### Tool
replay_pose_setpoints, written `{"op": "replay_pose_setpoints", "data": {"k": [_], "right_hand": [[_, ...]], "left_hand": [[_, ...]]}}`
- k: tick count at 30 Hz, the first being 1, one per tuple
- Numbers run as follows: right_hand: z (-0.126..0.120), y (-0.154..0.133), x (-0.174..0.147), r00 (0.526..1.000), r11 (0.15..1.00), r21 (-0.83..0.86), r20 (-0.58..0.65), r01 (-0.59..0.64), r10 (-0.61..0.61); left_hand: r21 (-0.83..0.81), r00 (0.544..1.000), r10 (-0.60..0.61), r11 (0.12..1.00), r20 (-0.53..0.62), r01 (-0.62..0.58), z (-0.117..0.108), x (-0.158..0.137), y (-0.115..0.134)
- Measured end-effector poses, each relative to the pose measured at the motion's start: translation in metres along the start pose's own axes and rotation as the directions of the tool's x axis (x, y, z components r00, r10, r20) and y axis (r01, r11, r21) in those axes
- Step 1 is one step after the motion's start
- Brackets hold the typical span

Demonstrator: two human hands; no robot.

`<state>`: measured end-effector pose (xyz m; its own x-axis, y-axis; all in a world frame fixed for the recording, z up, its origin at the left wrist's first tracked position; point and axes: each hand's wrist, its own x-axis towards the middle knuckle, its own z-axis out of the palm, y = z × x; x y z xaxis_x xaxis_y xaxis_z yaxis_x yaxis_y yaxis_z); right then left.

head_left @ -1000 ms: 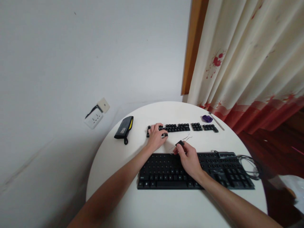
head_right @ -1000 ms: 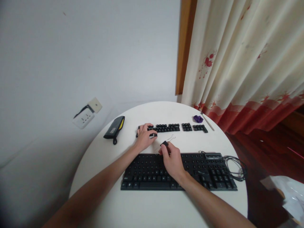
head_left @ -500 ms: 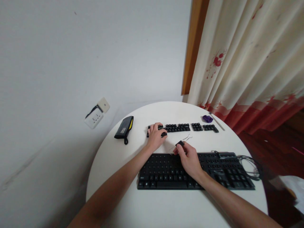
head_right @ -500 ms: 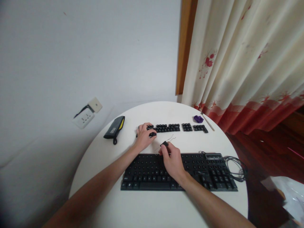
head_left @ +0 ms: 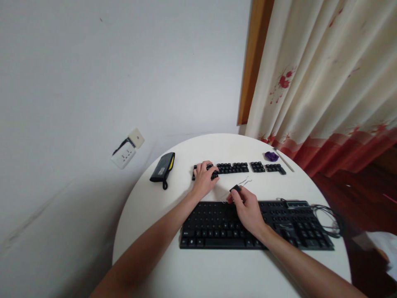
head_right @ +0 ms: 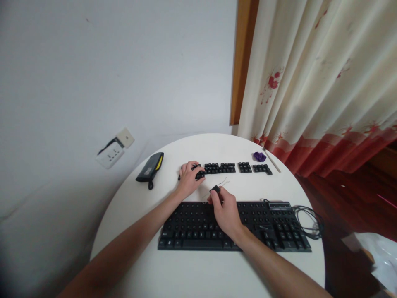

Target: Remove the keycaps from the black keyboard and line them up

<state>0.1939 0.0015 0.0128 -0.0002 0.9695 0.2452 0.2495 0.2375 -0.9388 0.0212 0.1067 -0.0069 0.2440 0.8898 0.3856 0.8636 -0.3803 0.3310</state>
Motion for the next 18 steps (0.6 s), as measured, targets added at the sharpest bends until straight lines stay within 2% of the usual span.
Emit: {"op": "replay_pose_setpoints", "data": {"k": [18], "right_hand": [[0.0002, 0.0010, 0.0003, 1.000, 1.000, 0.008, 0.000, -0.010, 0.010]], "left_hand": [[-0.009, 0.998, 0.054, 0.999, 0.039, -0.054, 0.0024, -0.0009, -0.0031]]}}
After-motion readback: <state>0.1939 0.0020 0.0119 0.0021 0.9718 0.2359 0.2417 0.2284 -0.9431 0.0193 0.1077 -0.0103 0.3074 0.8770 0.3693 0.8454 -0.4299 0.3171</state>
